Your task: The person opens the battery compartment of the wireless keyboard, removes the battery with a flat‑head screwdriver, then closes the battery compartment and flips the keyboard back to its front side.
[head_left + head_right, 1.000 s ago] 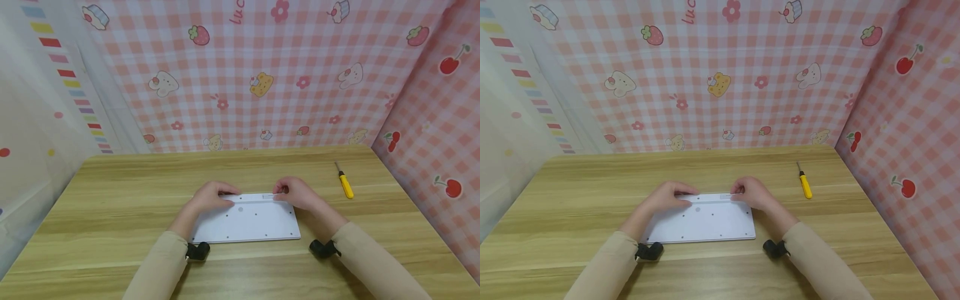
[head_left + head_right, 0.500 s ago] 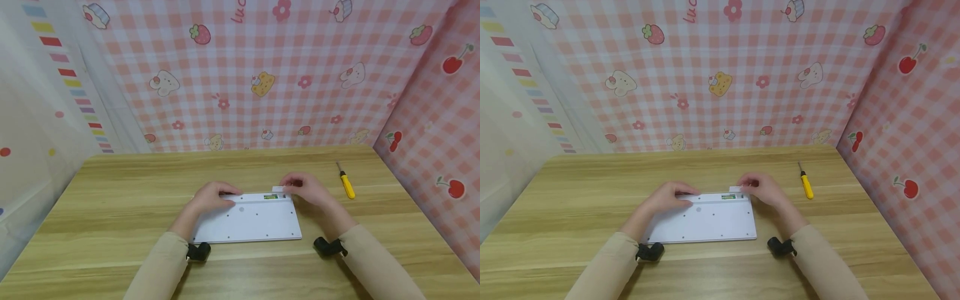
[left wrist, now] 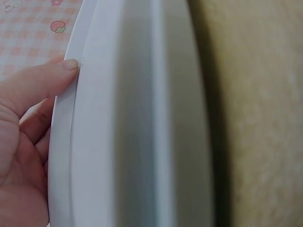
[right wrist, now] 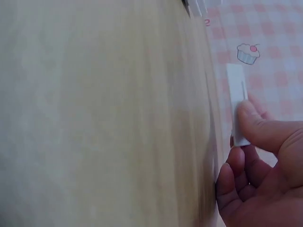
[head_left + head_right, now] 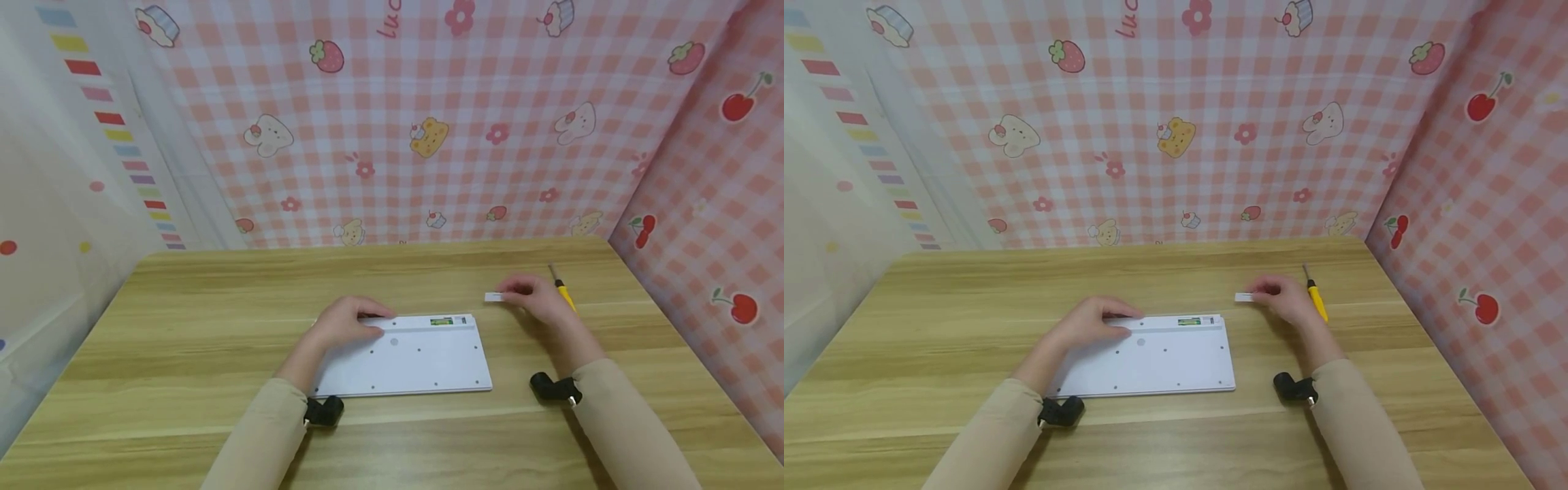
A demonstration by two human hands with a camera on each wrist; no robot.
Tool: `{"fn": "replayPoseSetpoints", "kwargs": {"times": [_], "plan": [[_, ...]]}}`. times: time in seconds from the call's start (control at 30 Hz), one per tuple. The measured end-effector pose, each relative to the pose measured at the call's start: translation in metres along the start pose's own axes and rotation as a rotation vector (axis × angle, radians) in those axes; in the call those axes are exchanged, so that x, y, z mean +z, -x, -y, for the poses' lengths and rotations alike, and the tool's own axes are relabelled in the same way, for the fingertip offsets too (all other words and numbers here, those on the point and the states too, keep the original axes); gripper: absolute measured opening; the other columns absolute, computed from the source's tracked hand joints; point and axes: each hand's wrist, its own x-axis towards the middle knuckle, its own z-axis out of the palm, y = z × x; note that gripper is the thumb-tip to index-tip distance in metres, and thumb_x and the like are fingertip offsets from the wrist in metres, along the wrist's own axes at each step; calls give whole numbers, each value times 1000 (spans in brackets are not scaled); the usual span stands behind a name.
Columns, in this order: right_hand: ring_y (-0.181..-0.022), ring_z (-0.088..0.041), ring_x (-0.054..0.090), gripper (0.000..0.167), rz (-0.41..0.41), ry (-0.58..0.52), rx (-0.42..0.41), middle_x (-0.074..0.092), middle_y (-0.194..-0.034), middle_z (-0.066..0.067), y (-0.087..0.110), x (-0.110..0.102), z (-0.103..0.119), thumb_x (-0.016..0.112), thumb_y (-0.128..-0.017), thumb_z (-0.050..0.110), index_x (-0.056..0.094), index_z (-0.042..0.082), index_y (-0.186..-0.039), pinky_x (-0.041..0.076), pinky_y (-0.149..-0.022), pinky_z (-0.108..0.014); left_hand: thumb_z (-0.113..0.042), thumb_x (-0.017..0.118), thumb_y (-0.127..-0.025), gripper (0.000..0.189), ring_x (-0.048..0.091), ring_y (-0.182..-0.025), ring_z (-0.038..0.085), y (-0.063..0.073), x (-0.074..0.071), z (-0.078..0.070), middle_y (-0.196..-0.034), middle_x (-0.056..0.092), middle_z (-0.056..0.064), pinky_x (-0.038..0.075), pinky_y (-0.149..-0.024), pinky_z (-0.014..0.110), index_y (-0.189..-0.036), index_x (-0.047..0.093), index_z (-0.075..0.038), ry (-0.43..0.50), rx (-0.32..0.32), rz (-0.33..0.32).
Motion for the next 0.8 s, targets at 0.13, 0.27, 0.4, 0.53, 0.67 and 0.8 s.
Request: {"fn": "replayPoseSetpoints", "kwargs": {"times": [0.13,0.27,0.4,0.53,0.67,0.8], "plan": [[-91,-20,54,15,-17,51,43,68,-106,-15,0,-2,-4,66,-95,7,71,-2,-106,44,-76,-26,-8,77,-85,29,62,-113,21,0,0,1,-118,70,0,46,-101,40,-114,76,-16,-3,6,-1],[-92,-22,54,15,-19,68,75,68,-107,-15,0,-2,-6,66,-95,7,72,-2,-106,43,-78,-30,-8,77,-85,30,62,-113,21,-1,1,1,-118,70,1,46,-101,40,-114,76,-16,-1,2,-1],[-95,-24,56,14,-27,87,81,68,-106,-16,-2,-1,-8,67,-94,7,72,-1,-105,44,-82,-34,-9,77,-86,29,62,-113,21,-1,0,0,-118,70,1,46,-102,41,-114,76,-16,-4,-2,-1],[-98,-26,57,14,-41,113,74,69,-106,-16,-3,2,-9,68,-94,6,73,-1,-104,44,-86,-37,-9,77,-86,29,62,-113,21,-1,0,0,-118,70,1,46,-102,41,-114,76,-16,-4,-5,1],[-98,-28,58,14,-56,124,70,69,-105,-17,-2,3,-7,68,-93,5,73,-1,-104,45,-86,-38,-9,77,-86,29,62,-114,21,-1,0,1,-119,70,1,46,-102,41,-114,76,-17,-11,-5,-2],[-97,-28,59,14,-65,140,64,69,-105,-18,-1,4,-6,68,-94,6,73,-2,-104,45,-84,-38,-10,77,-86,29,61,-114,21,0,1,0,-119,70,0,46,-102,41,-114,76,-18,-16,-16,-7]]}}
